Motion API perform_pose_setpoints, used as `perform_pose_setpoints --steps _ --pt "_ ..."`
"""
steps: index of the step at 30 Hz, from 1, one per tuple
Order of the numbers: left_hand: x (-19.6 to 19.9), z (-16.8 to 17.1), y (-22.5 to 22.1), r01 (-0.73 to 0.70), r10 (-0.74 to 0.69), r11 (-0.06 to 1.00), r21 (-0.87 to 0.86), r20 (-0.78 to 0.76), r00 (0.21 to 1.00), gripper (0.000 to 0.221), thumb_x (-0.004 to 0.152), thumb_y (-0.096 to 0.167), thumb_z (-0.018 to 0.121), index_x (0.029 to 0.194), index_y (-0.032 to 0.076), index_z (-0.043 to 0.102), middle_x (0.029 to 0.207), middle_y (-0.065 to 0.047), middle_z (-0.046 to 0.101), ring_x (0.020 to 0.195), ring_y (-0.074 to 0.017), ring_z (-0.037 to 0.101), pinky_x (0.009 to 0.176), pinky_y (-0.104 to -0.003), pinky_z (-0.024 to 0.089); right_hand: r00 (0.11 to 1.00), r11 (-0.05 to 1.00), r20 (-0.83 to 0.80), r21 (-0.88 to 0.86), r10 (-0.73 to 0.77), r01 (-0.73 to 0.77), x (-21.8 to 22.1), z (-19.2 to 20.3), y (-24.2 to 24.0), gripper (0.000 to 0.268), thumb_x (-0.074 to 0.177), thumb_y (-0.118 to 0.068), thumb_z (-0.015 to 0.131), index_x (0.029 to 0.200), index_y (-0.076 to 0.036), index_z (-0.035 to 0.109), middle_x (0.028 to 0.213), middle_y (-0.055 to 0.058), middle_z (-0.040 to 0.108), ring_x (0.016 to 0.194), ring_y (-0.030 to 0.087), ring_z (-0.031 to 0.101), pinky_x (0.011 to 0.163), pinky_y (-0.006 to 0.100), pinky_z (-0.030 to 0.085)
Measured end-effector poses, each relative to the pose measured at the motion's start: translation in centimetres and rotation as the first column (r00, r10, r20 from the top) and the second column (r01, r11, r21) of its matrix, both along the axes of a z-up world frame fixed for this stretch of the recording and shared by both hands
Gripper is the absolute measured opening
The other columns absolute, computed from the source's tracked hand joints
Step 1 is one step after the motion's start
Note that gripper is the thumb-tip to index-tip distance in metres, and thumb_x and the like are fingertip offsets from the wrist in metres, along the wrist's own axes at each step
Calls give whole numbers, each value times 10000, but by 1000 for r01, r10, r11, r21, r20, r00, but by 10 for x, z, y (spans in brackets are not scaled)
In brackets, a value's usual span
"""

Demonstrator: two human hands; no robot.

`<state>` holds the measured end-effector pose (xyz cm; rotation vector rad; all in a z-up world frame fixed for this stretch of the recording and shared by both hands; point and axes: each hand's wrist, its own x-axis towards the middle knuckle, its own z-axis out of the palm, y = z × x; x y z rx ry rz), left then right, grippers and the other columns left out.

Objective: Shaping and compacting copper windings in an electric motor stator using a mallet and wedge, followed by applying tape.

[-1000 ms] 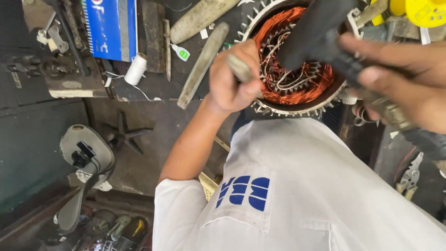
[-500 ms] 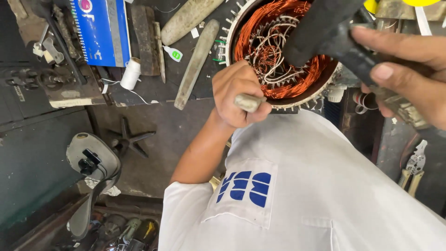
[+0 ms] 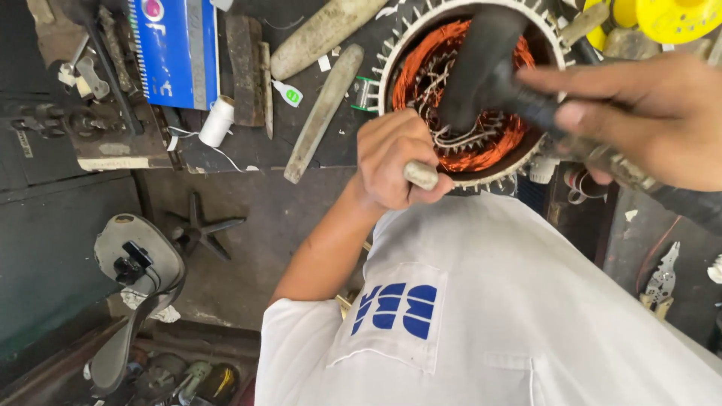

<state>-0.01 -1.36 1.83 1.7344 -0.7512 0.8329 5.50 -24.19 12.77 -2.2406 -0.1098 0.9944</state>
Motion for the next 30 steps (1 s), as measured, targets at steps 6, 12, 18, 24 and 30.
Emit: perform_pose_setpoints --steps 6,12,18,24,30 --pt "4 -8 8 93 -93 996 8 -12 996 420 1031 390 482 756 74 476 566 -35 419 448 -157 359 424 -310 295 946 941 -170 -156 275 -301 -10 -16 1 665 974 -192 516 1598 -399 414 534 172 760 441 245 718 516 346 573" --pt "21 -17 24 214 -213 976 29 -23 977 382 1028 364 508 758 94 489 575 -25 482 464 -168 438 420 -321 360 986 988 -166 157 10 16 -20 -25 -5 625 941 -50 539 1543 -216 505 718 216 745 430 305 638 407 397 579" --pt "5 10 13 151 -151 987 -62 -9 988 424 1016 431 483 744 108 451 570 -23 445 456 -163 377 446 -326 336 971 941 163 318 -176 117 -27 -5 -14 576 1050 88 443 1622 46 395 906 340 597 479 372 566 323 426 464" --pt "-3 25 1 117 -118 992 -43 -34 992 394 1022 389 499 773 86 466 581 -38 433 467 -173 368 464 -325 315 960 912 174 385 -220 139 -37 -18 -39 589 1091 -82 449 1664 38 388 926 316 606 483 341 565 349 390 462" --pt "-11 18 -5 54 -47 994 94 -73 996 428 1037 374 445 736 70 429 601 -46 368 502 -176 320 457 -329 236 980 948 140 305 -140 91 -35 -3 -21 560 1018 97 486 1572 19 462 839 310 647 433 360 598 272 414 475"
